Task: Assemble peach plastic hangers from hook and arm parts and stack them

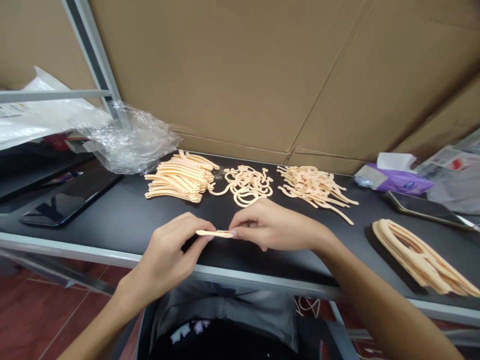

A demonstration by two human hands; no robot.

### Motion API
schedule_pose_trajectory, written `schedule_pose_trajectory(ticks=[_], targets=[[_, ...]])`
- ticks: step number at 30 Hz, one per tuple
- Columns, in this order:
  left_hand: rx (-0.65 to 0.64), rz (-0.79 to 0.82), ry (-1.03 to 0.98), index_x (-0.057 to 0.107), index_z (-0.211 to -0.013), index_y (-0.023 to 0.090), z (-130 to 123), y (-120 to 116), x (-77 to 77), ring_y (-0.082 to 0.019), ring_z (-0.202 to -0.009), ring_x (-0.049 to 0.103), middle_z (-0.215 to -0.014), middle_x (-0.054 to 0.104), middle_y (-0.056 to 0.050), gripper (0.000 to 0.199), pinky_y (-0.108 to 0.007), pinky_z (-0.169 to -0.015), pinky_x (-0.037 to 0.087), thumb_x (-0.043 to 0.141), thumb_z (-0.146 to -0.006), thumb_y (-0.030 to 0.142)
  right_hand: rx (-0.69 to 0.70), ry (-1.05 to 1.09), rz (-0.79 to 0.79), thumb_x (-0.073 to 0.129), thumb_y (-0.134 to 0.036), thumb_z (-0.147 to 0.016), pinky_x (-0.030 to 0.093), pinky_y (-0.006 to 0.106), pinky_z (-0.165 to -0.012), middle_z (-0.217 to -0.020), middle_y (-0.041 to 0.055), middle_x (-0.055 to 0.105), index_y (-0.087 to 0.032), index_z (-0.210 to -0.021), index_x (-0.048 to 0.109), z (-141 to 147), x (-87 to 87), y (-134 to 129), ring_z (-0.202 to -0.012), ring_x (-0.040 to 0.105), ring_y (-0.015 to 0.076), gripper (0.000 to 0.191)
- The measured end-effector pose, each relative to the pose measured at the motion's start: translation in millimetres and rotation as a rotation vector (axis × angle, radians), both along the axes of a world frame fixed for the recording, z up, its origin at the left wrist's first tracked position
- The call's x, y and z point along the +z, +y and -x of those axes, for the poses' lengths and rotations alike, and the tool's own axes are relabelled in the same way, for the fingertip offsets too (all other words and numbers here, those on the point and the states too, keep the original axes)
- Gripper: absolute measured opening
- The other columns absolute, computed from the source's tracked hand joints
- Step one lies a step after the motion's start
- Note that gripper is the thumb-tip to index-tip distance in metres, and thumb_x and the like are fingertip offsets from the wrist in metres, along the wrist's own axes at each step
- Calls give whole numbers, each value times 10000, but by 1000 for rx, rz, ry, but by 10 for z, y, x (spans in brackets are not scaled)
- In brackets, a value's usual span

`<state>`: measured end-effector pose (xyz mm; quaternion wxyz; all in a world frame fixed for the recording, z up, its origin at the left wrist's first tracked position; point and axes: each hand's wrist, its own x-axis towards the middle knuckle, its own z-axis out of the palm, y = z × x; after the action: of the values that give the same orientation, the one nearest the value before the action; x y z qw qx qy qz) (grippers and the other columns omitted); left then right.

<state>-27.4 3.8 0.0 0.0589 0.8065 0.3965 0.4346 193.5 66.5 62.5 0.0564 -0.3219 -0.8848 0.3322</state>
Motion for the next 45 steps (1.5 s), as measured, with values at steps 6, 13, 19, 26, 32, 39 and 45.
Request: schedule_pose_trajectory(ticks=[6, 13, 19, 26, 32, 39, 45], targets=[[0, -32, -13, 648, -950, 176, -4, -1, -22, -115, -813, 656, -885, 702, -4, 99, -220, -762, 498, 593, -933, 95, -3, 18, 10, 543, -240, -932, 395, 195, -502, -526, -54, 560, -147, -873, 717, 4, -26, 10, -447, 564, 82, 206], [-27, -71, -29, 658, -987, 181, 8, 2, -29, -137, -845, 669, -915, 723, -20, 122, -245, -775, 523, 599, -926, 93, 24, 23, -21, 522, -244, -947, 387, 196, -531, -595, -43, 577, -149, -937, 731, 15, -37, 19, -468, 550, 74, 231], [-54, -44, -6, 667, -972, 175, 11, -12, -20, -131, -798, 664, -891, 722, -20, 105, -241, -740, 515, 587, -942, 116, 64, 18, -28, 504, -254, -956, 364, 203, -542, -604, -33, 581, -148, -896, 732, 37, -68, 35, -494, 514, 75, 259], [-30, -84, -4, 665, -970, 168, -1, 11, -25, -124, -789, 665, -889, 721, -20, 98, -228, -744, 505, 590, -942, 111, 55, 22, -70, 511, -257, -954, 328, 215, -543, -641, -22, 610, -147, -889, 740, 32, -69, 41, -521, 484, 75, 263], [-25, -77, 8, 675, -975, 171, 10, 7, -44, -139, -795, 658, -889, 723, -32, 124, -248, -741, 509, 563, -957, 119, 45, 21, -90, 518, -240, -944, 329, 222, -556, -602, -27, 595, -154, -895, 751, 31, -77, 47, -524, 482, 84, 253], [-92, -6, 25, 677, -1018, 185, 42, 2, -40, -130, -799, 631, -906, 709, -24, 184, -241, -733, 497, 521, -970, 99, 85, -5, -139, 486, -224, -976, 332, 234, -601, -558, -32, 551, -149, -850, 726, 69, -72, 19, -548, 459, 96, 281], [-116, 12, 54, 686, -1017, 175, 76, -4, -11, -125, -763, 601, -870, 701, -19, 199, -237, -706, 481, 515, -967, 88, 122, -72, -269, 465, -229, -995, 274, 245, -580, -601, -27, 504, -147, -776, 665, 85, -126, 6, -569, 394, 91, 308]])
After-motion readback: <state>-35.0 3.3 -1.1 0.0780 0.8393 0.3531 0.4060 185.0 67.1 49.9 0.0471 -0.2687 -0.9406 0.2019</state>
